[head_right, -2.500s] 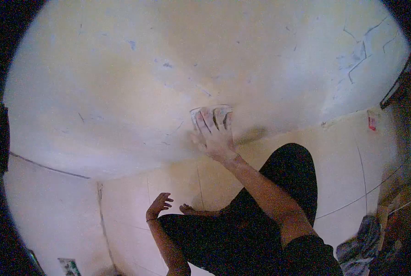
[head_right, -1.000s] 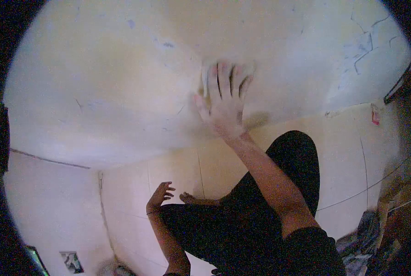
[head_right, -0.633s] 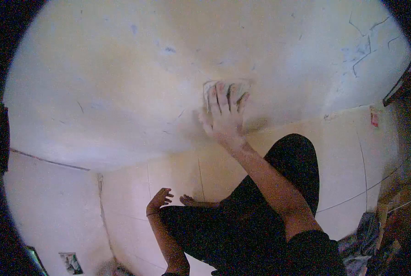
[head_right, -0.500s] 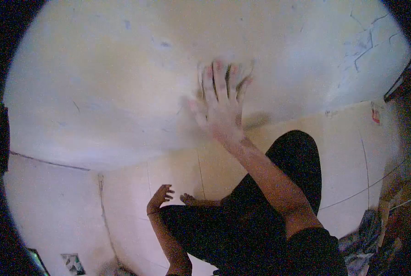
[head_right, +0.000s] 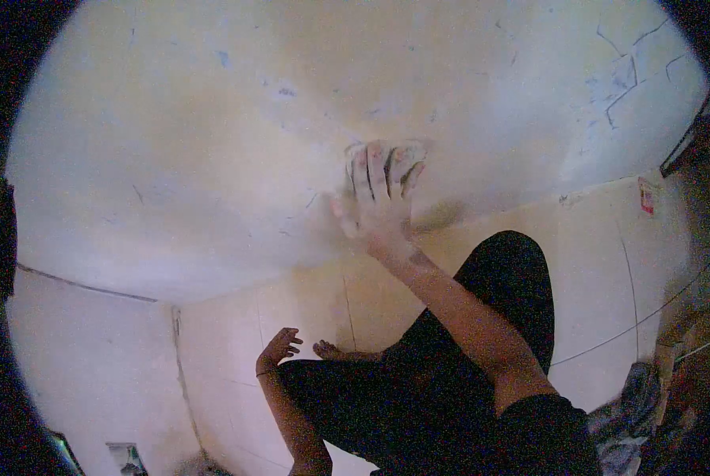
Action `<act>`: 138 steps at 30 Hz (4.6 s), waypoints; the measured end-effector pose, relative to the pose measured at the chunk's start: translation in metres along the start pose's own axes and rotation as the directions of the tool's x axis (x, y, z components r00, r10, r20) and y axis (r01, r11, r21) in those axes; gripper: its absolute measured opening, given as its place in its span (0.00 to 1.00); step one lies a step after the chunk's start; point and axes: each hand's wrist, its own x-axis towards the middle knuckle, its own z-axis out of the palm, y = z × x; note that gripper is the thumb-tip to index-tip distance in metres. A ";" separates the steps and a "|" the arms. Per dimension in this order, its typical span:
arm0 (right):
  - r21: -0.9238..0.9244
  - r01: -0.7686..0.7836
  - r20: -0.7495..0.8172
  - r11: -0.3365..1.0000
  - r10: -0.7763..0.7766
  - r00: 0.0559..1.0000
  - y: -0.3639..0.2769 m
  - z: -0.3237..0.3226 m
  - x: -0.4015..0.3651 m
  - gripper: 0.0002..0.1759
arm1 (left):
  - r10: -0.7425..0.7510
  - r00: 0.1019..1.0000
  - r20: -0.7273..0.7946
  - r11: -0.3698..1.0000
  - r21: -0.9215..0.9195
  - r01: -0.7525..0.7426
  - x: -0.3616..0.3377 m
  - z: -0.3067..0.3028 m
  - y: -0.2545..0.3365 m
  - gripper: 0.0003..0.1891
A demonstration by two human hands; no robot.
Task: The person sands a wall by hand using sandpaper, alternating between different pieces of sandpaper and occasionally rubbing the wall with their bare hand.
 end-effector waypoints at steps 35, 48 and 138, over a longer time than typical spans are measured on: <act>0.056 -0.032 0.001 0.998 0.032 0.999 -0.004 -0.009 0.020 0.44 | 0.054 0.999 -0.006 0.995 -0.078 -0.054 -0.008 0.009 0.005 0.22; -0.126 0.087 0.114 0.988 -0.073 0.991 0.020 0.025 -0.019 0.48 | -0.084 0.996 0.034 0.995 -0.050 0.085 -0.010 0.005 -0.002 0.23; 0.050 -0.049 0.018 0.998 0.048 0.999 0.004 -0.026 0.043 0.41 | 0.116 0.993 0.002 0.993 -0.033 -0.116 -0.029 0.018 0.028 0.22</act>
